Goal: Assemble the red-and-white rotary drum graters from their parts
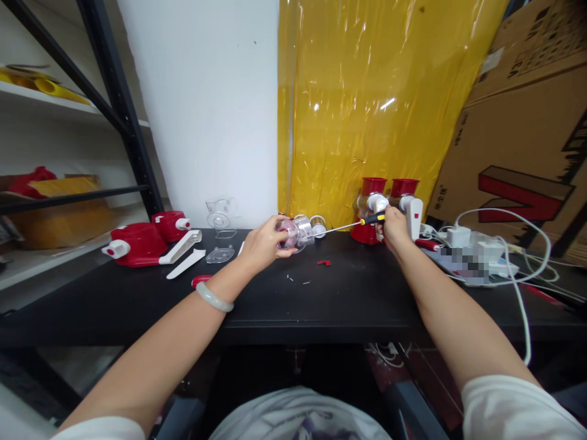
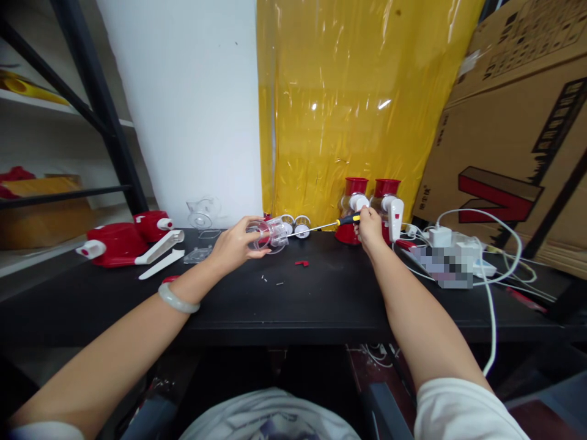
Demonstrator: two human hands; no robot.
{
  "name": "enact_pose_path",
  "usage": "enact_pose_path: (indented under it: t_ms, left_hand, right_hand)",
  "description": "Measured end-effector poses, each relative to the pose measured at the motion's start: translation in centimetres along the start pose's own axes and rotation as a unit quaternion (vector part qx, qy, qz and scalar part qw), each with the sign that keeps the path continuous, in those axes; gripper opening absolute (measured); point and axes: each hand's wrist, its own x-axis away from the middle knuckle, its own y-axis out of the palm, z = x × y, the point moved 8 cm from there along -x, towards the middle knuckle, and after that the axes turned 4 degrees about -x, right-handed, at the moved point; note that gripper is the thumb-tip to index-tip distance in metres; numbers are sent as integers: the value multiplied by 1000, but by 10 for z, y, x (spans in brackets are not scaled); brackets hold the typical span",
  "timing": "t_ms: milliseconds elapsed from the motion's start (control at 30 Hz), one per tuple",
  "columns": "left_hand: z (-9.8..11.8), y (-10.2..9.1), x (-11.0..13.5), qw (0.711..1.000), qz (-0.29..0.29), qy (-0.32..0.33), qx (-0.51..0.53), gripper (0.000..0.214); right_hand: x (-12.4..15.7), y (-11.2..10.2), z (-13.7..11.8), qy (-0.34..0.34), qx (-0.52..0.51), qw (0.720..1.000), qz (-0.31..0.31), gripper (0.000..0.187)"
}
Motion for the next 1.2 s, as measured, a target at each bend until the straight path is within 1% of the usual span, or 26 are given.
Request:
enact_pose_path:
  t_ms: [300,533,700,833,1033,1200]
  left_hand:
    - [2,0,0,1000,-3,-3,19,26]
    - [-2,4,1,997,11,-18,69,26]
    - [-6,7,1,996,5,-24,86,26]
    - [-4,7,1,996,1,-22,90,25]
    - [-4,6,1,996,1,-21,87,27]
    - [-6,5,1,998,8,-16,65,28]
  right_hand:
    - [2,-1,1,12,-3,1000,14,24]
    - [5,2,-15,-28,-22,999,-8,30]
    - [6,4,-15,-10,-41,999,-12,28]
    - [6,5,-12,1,-56,998,-13,28]
    - [7,4,-11,-8,-3,1000,-25,29]
    - [6,3,-5,6,17,1000,-23,29]
